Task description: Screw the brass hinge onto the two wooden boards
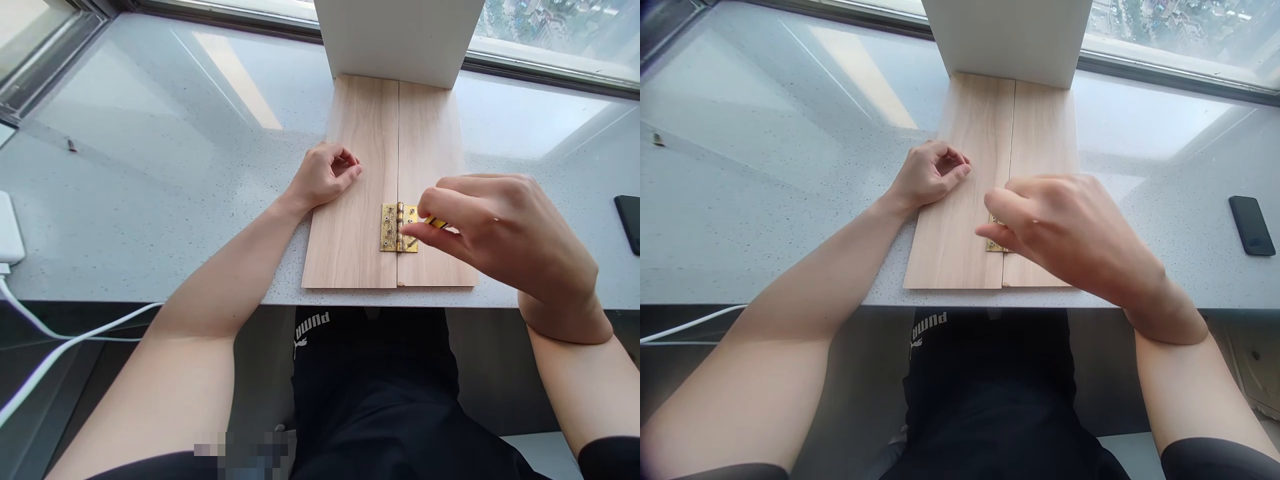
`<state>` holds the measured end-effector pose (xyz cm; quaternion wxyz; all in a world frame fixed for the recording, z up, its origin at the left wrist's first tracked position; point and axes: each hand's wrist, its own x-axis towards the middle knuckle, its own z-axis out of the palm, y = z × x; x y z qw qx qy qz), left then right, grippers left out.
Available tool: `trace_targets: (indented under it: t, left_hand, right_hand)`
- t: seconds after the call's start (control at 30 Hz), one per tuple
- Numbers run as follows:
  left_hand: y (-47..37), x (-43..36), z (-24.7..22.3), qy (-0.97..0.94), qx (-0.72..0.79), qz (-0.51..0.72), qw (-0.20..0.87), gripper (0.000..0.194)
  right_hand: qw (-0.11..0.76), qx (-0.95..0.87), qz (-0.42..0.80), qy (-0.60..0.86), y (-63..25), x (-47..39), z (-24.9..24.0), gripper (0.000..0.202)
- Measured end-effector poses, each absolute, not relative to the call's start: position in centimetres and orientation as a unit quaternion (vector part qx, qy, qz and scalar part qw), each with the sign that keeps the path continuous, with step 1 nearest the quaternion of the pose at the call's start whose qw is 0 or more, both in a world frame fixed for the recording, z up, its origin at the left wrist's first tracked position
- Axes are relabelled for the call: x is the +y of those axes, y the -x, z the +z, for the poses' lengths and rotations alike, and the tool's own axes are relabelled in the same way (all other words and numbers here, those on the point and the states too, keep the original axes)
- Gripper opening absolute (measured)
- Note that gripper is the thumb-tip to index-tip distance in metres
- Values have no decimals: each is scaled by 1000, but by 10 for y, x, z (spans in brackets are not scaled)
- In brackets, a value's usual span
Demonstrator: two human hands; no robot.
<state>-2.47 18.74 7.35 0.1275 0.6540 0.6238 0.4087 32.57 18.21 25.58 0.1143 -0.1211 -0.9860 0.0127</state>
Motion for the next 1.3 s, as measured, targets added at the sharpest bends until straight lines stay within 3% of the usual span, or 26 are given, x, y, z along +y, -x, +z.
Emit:
trace_targets:
  t: [0.17, 0.33, 0.43, 0.53, 0.67, 0.77, 0.87, 1.1, 1.2, 1.3]
  left_hand:
    - [25, 187, 74, -655, 622, 407, 135, 8]
    - [25, 187, 74, -655, 614, 418, 139, 13]
    - [26, 188, 73, -652, 619, 413, 143, 13]
    - [27, 188, 72, -650, 628, 403, 144, 10]
    - [26, 187, 74, -653, 629, 399, 137, 9]
    - [25, 187, 75, -653, 626, 405, 136, 10]
    - [25, 187, 75, -649, 624, 409, 145, 10]
    - [25, 187, 76, -641, 632, 405, 158, 15]
    - [24, 186, 77, -640, 634, 406, 155, 16]
    - [22, 186, 79, -642, 629, 410, 157, 16]
  right_hand:
    - [127, -984, 51, 113, -324, 181, 252, 22]
    - [124, -989, 65, 40, -328, 179, 253, 36]
    - [118, -989, 17, 84, -329, 178, 256, 21]
    - [113, -983, 5, 144, -327, 178, 256, 35]
    - [122, -984, 50, 120, -327, 177, 253, 19]
    - [116, -986, 93, 74, -330, 176, 252, 29]
    - [104, -989, 91, 59, -331, 177, 253, 25]
    - [109, -978, 11, 180, -325, 177, 256, 36]
    - [112, -983, 48, 136, -326, 176, 254, 17]
    - [103, -988, 85, 77, -329, 175, 254, 23]
